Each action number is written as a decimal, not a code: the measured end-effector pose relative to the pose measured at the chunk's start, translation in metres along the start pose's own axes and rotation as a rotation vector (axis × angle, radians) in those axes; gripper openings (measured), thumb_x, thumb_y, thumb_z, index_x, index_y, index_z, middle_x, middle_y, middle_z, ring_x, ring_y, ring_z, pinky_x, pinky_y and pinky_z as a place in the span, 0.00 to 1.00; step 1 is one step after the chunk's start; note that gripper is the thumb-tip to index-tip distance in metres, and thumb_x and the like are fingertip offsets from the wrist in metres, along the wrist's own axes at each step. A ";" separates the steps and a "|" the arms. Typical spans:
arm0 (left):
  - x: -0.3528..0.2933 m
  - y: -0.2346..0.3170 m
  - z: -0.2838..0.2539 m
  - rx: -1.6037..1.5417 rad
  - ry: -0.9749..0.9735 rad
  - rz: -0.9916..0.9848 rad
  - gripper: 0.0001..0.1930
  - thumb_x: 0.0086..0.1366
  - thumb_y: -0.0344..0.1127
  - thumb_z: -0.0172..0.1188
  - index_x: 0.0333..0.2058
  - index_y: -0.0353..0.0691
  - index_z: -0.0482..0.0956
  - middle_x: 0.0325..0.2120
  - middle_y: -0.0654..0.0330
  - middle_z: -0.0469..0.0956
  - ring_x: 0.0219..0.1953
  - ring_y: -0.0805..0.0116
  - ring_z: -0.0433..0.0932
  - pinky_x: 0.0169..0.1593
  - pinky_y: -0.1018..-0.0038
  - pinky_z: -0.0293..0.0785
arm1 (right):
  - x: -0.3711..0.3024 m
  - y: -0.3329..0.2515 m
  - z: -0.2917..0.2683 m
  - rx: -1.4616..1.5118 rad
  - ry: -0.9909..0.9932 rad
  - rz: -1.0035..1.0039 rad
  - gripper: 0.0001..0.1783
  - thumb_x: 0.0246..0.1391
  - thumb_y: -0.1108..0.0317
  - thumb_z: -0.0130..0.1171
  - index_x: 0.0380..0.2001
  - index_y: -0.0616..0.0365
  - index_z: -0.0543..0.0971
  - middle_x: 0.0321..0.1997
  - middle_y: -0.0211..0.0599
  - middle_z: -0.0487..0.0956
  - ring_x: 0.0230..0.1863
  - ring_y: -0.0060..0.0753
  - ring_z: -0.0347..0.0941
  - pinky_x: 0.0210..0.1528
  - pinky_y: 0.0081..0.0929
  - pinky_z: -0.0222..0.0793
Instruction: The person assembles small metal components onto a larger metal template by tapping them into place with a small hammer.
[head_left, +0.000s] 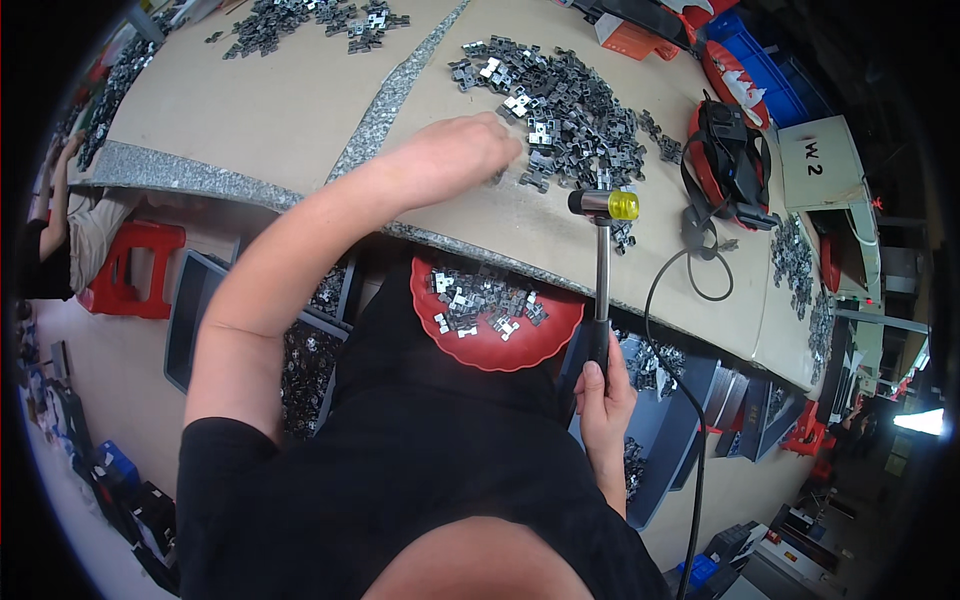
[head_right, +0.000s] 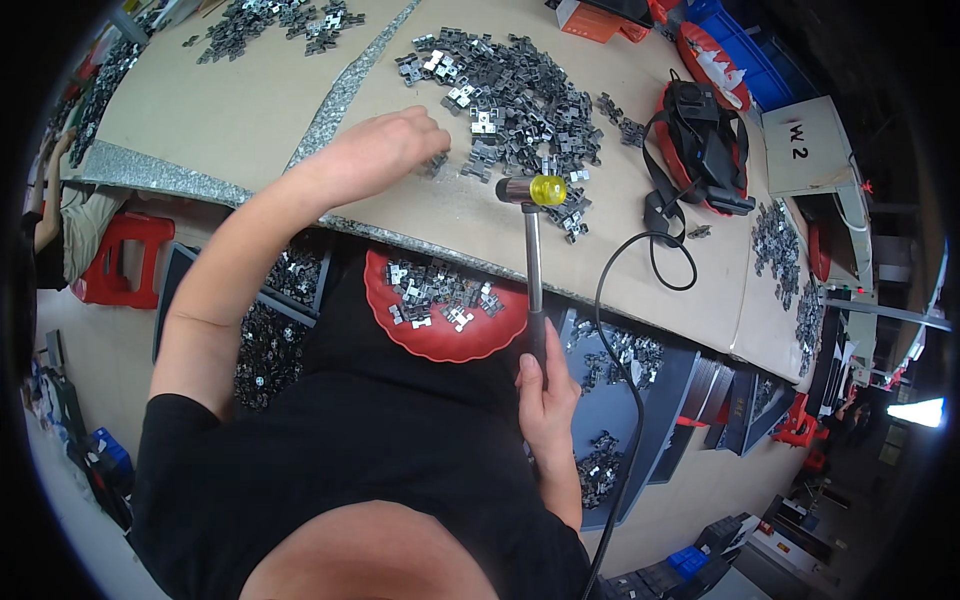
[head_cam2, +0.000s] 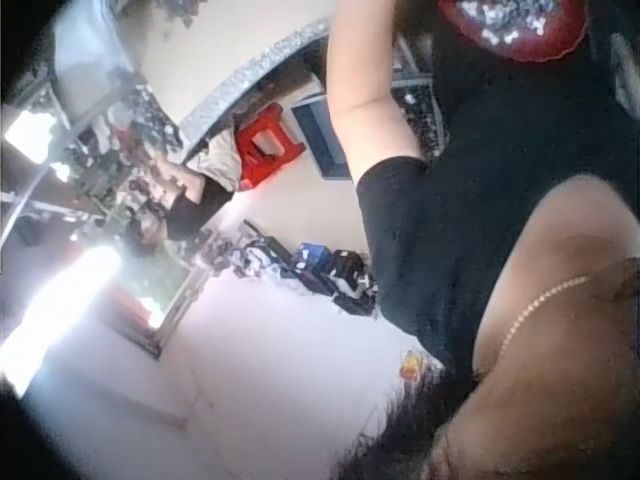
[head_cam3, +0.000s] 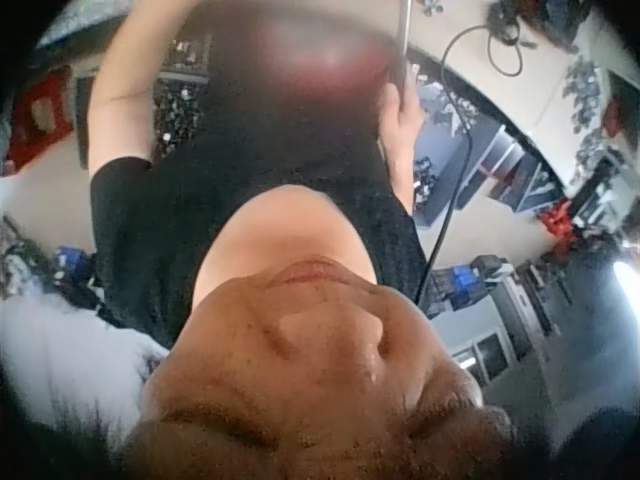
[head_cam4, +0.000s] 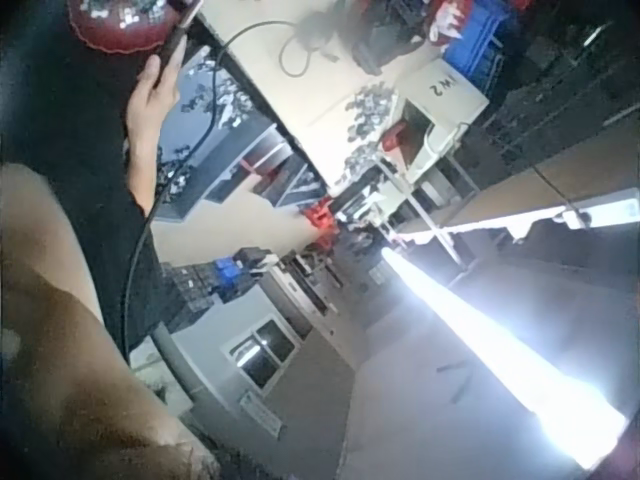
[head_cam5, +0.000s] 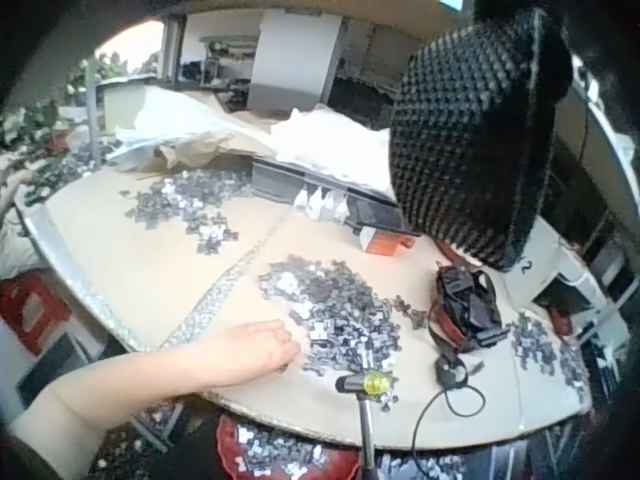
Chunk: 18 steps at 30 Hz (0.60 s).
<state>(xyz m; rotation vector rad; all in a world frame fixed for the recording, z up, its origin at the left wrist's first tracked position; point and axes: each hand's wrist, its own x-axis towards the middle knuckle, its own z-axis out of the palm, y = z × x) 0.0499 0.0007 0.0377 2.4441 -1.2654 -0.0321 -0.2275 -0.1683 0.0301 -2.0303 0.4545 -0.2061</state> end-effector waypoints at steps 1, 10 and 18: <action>0.000 0.004 -0.003 0.106 0.023 0.208 0.10 0.49 0.25 0.51 0.32 0.34 0.74 0.31 0.54 0.74 0.40 0.57 0.72 0.44 0.69 0.70 | 0.000 -0.001 -0.001 0.001 -0.002 0.001 0.23 0.56 0.73 0.48 0.55 0.64 0.64 0.18 0.28 0.71 0.19 0.14 0.64 0.23 0.14 0.62; -0.007 0.034 0.003 0.073 -0.213 0.495 0.09 0.46 0.26 0.53 0.29 0.36 0.73 0.37 0.57 0.72 0.45 0.60 0.69 0.47 0.68 0.70 | 0.000 0.007 -0.003 0.006 0.052 -0.057 0.24 0.58 0.69 0.45 0.58 0.61 0.62 0.16 0.24 0.68 0.14 0.09 0.58 0.15 0.10 0.53; -0.043 0.011 0.042 -0.407 0.279 -0.019 0.36 0.38 0.23 0.62 0.51 0.32 0.61 0.44 0.53 0.71 0.48 0.54 0.66 0.53 0.66 0.62 | 0.005 -0.001 0.001 -0.031 -0.039 -0.007 0.23 0.56 0.71 0.47 0.56 0.60 0.64 0.20 0.29 0.71 0.20 0.15 0.65 0.25 0.14 0.63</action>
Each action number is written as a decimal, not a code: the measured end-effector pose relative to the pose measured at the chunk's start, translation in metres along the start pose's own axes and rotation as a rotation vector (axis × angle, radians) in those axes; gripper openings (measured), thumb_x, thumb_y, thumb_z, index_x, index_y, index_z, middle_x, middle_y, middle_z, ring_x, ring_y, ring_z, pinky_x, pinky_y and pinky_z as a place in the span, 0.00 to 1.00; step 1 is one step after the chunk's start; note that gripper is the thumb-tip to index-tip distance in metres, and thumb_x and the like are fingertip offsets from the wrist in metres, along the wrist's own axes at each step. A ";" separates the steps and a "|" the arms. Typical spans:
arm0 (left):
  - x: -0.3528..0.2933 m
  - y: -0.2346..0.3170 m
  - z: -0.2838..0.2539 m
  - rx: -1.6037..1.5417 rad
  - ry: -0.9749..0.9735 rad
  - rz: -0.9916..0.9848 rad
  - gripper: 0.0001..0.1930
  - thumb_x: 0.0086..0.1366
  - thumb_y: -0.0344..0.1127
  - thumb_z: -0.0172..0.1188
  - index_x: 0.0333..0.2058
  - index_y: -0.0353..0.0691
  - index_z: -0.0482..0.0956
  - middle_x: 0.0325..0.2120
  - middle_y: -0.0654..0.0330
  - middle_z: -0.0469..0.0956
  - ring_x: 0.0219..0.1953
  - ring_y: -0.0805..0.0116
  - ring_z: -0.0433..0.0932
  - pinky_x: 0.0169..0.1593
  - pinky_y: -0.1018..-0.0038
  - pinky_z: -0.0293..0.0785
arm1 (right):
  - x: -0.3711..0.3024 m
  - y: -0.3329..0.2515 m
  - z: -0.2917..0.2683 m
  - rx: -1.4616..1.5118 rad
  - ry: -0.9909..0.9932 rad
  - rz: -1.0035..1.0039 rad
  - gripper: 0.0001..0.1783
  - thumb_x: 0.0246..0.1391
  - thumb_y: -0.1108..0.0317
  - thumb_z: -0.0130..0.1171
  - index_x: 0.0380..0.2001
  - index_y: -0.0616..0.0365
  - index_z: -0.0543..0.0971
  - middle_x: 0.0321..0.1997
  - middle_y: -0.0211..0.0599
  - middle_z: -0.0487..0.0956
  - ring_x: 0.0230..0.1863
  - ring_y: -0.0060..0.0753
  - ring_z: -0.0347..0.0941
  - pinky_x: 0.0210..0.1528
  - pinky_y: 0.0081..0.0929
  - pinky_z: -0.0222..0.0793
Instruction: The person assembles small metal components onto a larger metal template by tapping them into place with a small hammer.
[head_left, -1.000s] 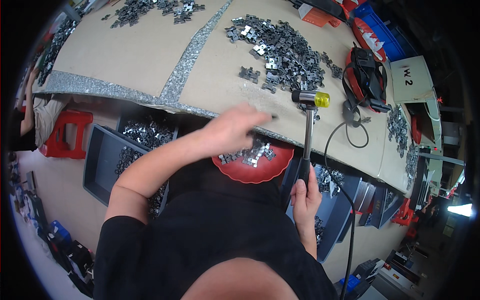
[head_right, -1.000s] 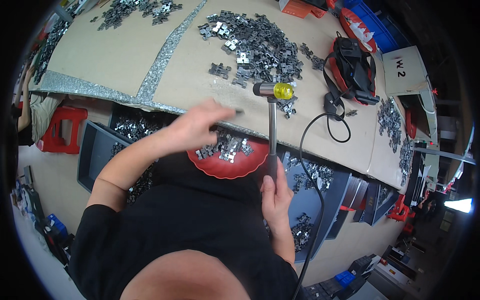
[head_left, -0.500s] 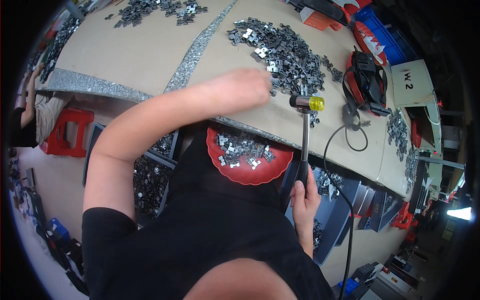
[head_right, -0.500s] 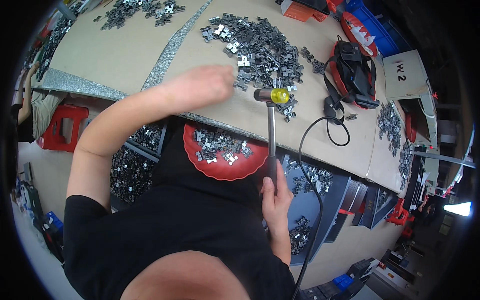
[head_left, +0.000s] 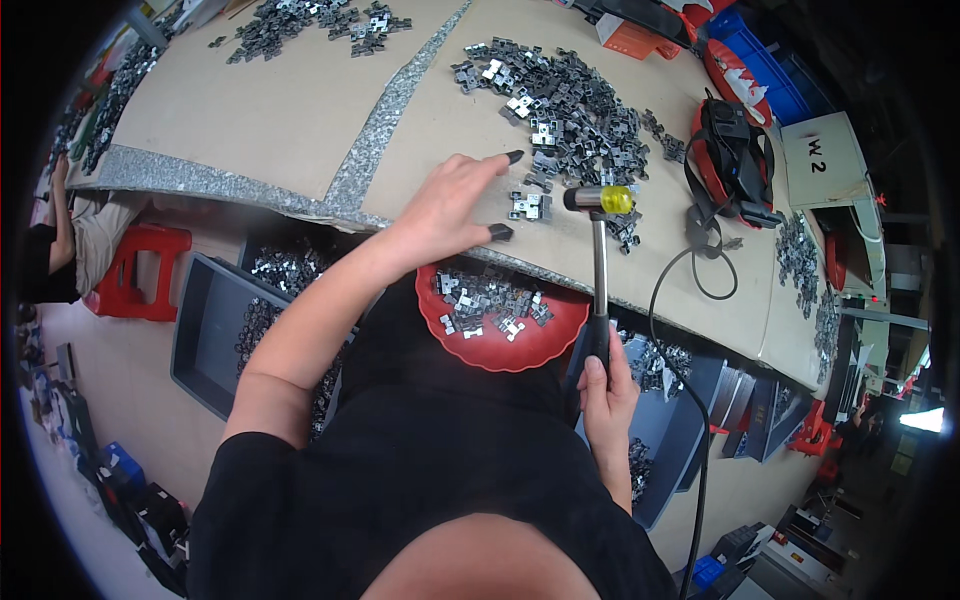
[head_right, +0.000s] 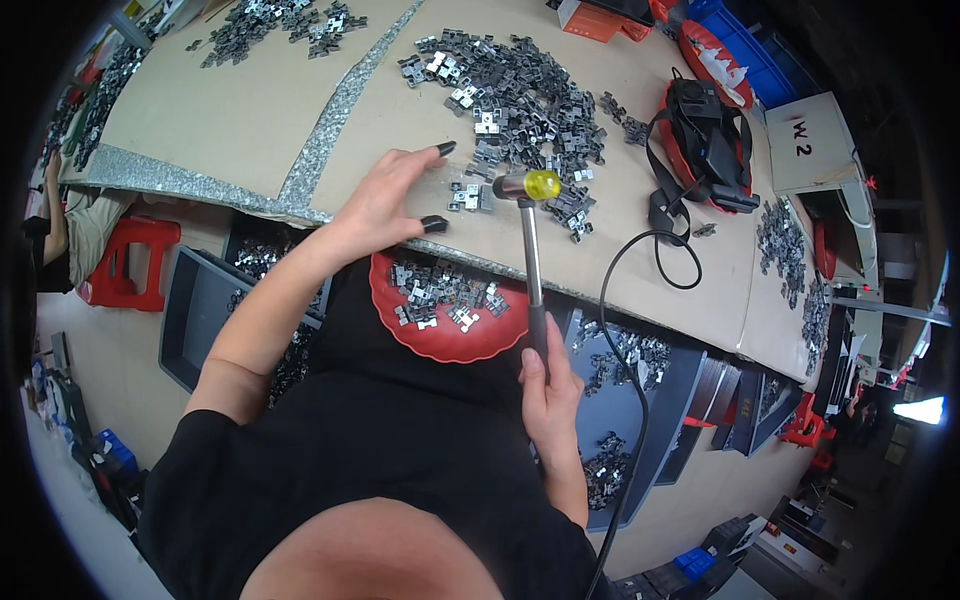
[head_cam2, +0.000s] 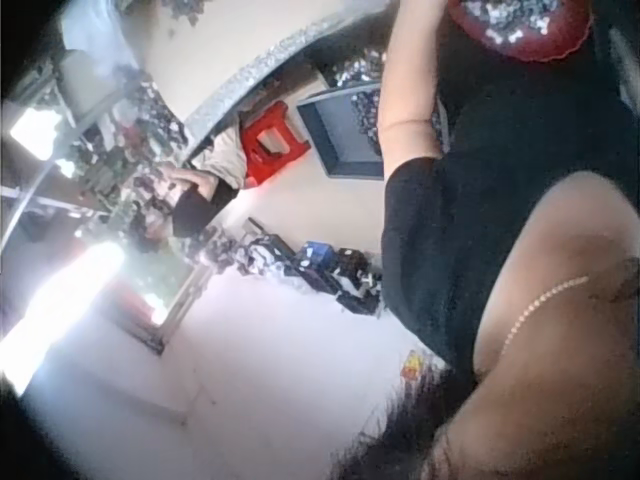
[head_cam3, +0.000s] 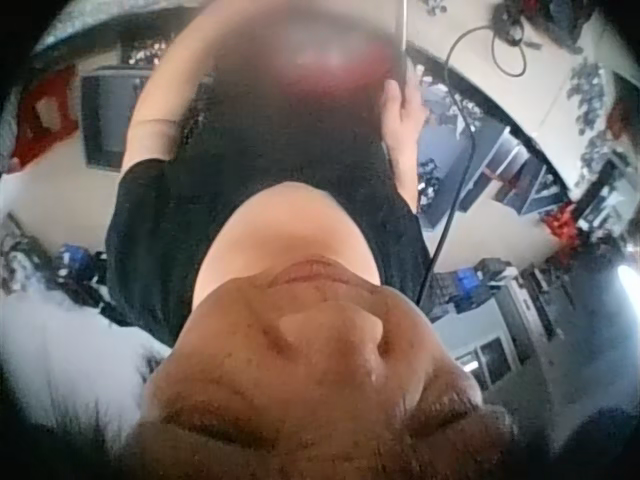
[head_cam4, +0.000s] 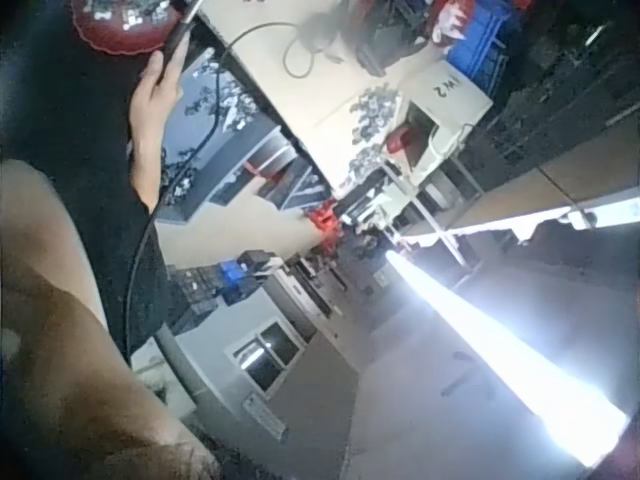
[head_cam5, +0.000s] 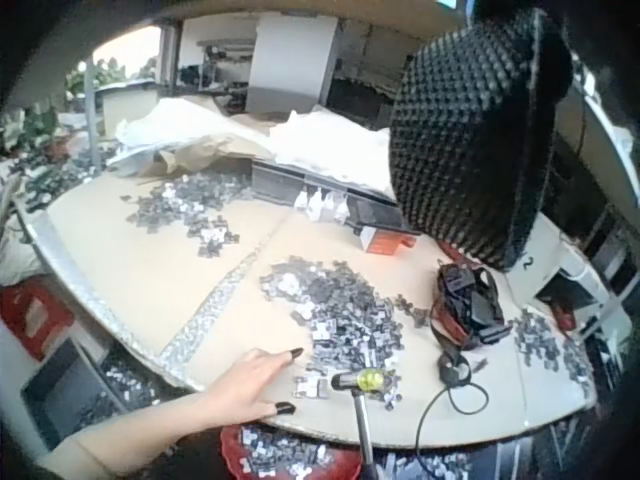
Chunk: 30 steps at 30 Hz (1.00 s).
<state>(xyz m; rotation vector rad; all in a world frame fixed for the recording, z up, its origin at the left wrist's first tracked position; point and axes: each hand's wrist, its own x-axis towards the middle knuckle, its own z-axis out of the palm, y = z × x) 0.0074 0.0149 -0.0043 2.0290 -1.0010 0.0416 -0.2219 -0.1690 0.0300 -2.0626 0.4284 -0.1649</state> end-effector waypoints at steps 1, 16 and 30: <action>0.001 0.004 0.006 -0.004 0.015 -0.026 0.36 0.37 0.23 0.62 0.51 0.32 0.61 0.44 0.53 0.71 0.48 0.54 0.66 0.54 0.66 0.62 | 0.002 -0.004 0.000 -0.004 0.002 0.000 0.23 0.56 0.71 0.47 0.56 0.60 0.64 0.20 0.29 0.71 0.20 0.15 0.65 0.25 0.14 0.63; 0.006 0.013 0.027 -0.036 0.063 -0.056 0.36 0.36 0.21 0.61 0.50 0.33 0.61 0.35 0.54 0.73 0.41 0.56 0.69 0.47 0.66 0.66 | 0.004 -0.005 0.009 -0.322 -0.110 0.057 0.23 0.58 0.63 0.46 0.57 0.55 0.63 0.31 0.52 0.77 0.32 0.51 0.76 0.32 0.31 0.69; 0.003 0.009 0.030 -0.048 0.076 -0.063 0.39 0.36 0.21 0.60 0.53 0.34 0.58 0.35 0.54 0.73 0.40 0.56 0.68 0.46 0.66 0.67 | 0.002 -0.003 0.007 -0.303 -0.126 -0.006 0.22 0.56 0.69 0.47 0.55 0.55 0.63 0.31 0.51 0.76 0.30 0.52 0.75 0.32 0.36 0.69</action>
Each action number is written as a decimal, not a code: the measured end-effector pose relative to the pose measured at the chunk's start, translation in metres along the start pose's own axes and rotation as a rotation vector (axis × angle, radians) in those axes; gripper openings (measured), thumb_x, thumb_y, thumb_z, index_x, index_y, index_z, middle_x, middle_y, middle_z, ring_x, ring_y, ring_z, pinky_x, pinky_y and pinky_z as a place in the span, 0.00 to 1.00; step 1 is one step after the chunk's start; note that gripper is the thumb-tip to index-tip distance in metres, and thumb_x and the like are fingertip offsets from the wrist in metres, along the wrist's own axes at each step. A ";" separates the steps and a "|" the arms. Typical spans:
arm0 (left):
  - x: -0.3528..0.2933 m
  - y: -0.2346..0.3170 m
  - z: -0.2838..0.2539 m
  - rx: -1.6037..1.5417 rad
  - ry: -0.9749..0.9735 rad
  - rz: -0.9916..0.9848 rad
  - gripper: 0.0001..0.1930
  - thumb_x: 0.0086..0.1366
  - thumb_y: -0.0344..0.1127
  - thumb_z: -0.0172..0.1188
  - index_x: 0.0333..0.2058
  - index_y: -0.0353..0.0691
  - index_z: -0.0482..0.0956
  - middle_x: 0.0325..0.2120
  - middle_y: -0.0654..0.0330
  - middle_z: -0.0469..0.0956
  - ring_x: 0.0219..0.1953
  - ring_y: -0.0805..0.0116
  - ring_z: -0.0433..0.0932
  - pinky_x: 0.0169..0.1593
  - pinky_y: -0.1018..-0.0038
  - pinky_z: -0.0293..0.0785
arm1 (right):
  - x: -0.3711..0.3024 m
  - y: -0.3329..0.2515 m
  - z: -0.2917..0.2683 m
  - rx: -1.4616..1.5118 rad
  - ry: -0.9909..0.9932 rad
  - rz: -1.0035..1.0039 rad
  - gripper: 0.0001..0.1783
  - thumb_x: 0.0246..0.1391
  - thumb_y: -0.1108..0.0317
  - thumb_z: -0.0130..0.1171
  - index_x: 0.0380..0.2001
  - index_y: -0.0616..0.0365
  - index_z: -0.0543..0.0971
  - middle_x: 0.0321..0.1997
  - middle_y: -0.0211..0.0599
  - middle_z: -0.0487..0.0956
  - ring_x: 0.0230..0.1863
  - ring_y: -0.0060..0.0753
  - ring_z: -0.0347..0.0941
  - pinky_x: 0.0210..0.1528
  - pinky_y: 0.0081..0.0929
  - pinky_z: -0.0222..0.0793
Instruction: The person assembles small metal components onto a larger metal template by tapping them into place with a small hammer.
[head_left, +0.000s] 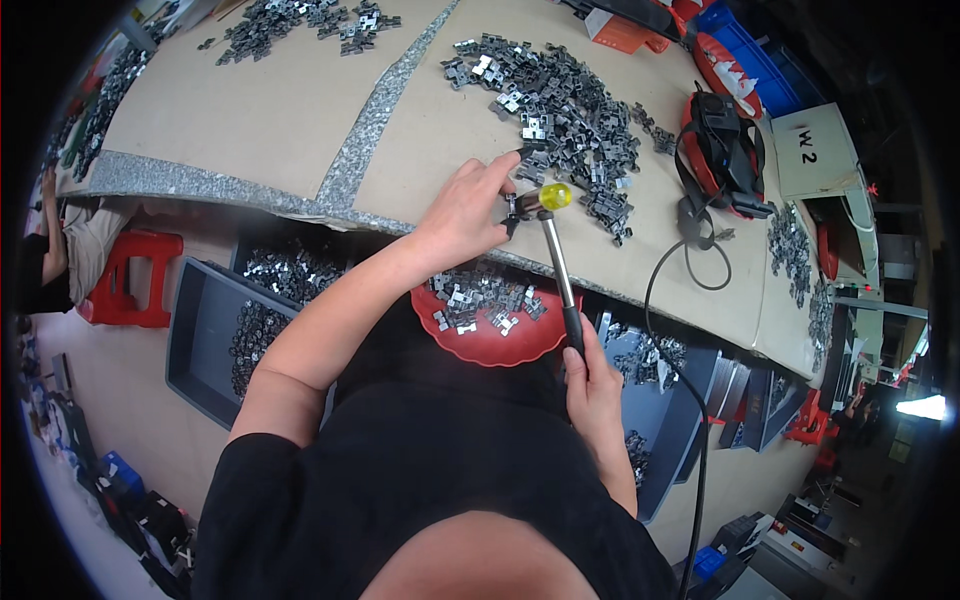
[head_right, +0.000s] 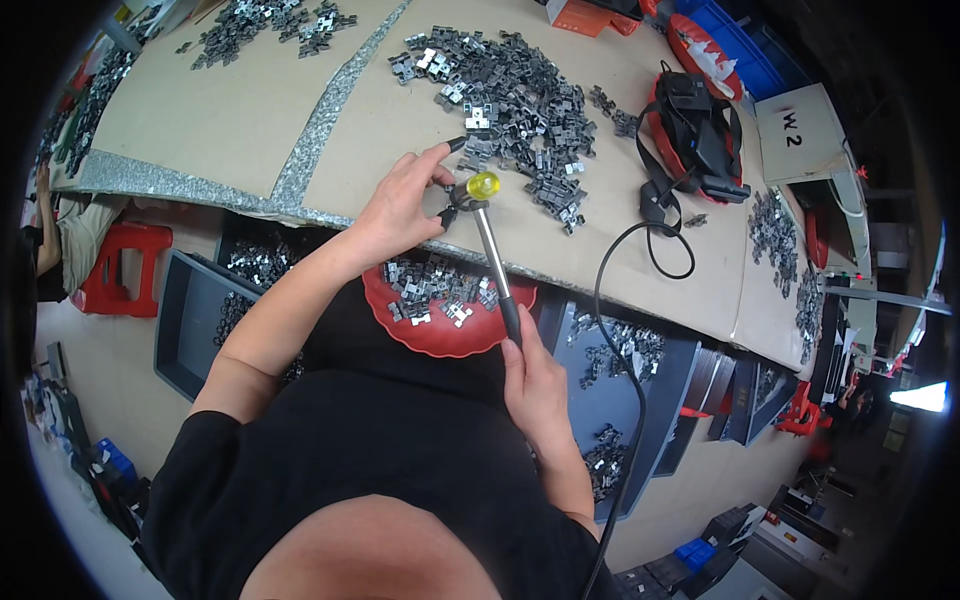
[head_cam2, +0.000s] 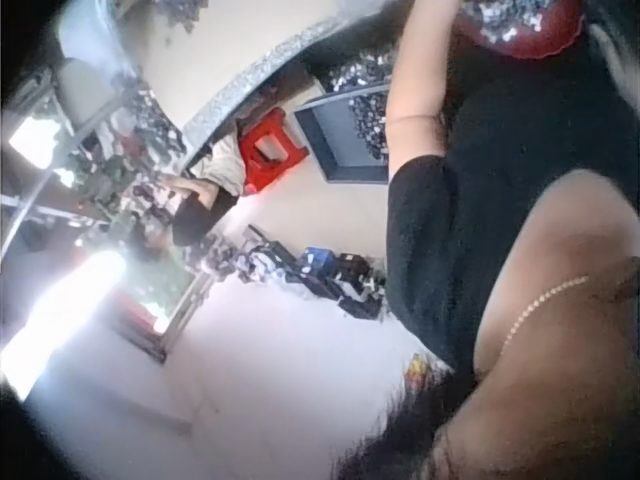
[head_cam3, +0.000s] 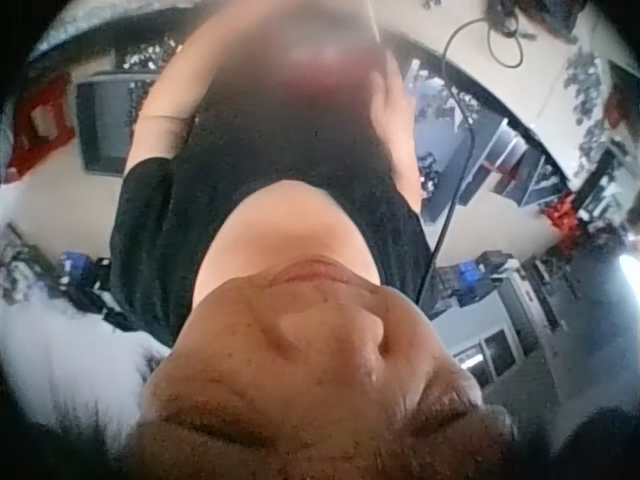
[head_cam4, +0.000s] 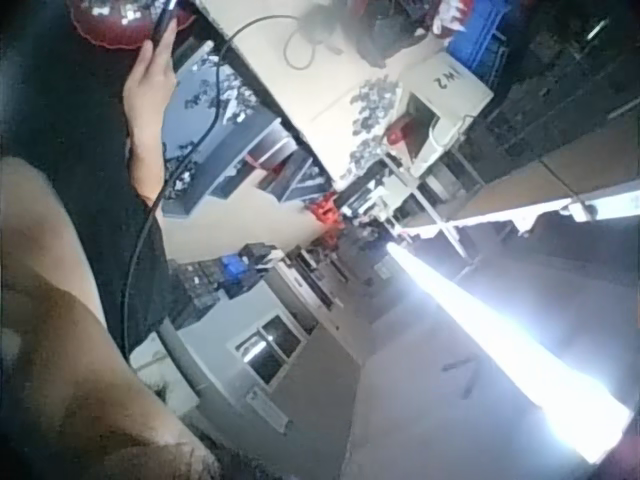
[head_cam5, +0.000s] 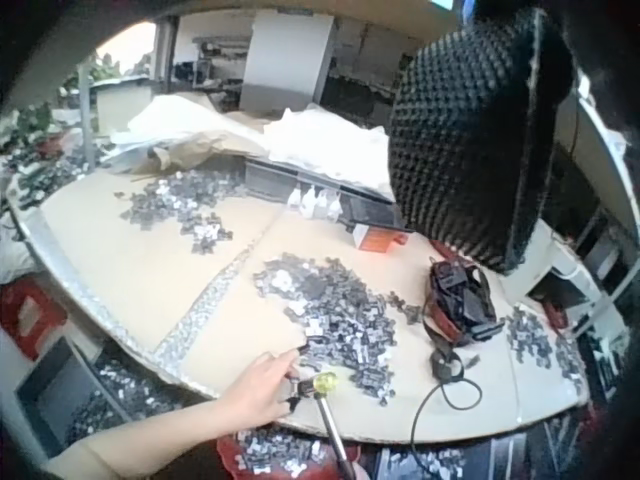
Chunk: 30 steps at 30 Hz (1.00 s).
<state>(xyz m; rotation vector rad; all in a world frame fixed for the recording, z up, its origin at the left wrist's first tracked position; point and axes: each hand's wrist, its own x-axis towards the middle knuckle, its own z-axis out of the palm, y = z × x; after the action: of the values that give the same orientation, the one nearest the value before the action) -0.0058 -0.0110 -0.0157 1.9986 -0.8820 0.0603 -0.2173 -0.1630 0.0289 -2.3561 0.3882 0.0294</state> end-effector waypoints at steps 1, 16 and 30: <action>0.000 0.002 -0.003 -0.008 -0.002 0.003 0.38 0.36 0.21 0.60 0.52 0.35 0.59 0.35 0.55 0.73 0.40 0.55 0.68 0.46 0.66 0.66 | -0.002 -0.005 -0.003 0.047 0.025 -0.009 0.23 0.56 0.70 0.47 0.56 0.57 0.63 0.27 0.47 0.76 0.25 0.43 0.74 0.29 0.31 0.69; 0.039 0.000 0.023 0.270 0.187 -0.048 0.28 0.41 0.24 0.59 0.46 0.35 0.64 0.29 0.52 0.71 0.38 0.52 0.71 0.42 0.61 0.67 | -0.006 0.007 -0.003 0.448 0.170 0.016 0.23 0.58 0.70 0.45 0.57 0.61 0.62 0.15 0.24 0.68 0.15 0.11 0.60 0.17 0.11 0.56; 0.009 0.015 -0.024 -1.071 -0.060 -0.875 0.15 0.55 0.20 0.47 0.43 0.33 0.65 0.27 0.55 0.74 0.24 0.75 0.73 0.28 0.81 0.72 | -0.001 0.006 0.003 0.486 0.066 0.070 0.23 0.58 0.69 0.46 0.57 0.59 0.63 0.19 0.26 0.70 0.17 0.12 0.63 0.19 0.12 0.59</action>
<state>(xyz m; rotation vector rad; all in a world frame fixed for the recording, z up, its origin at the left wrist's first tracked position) -0.0014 -0.0023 0.0128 1.1846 0.0592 -0.7984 -0.2197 -0.1647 0.0233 -1.8668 0.4531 -0.0999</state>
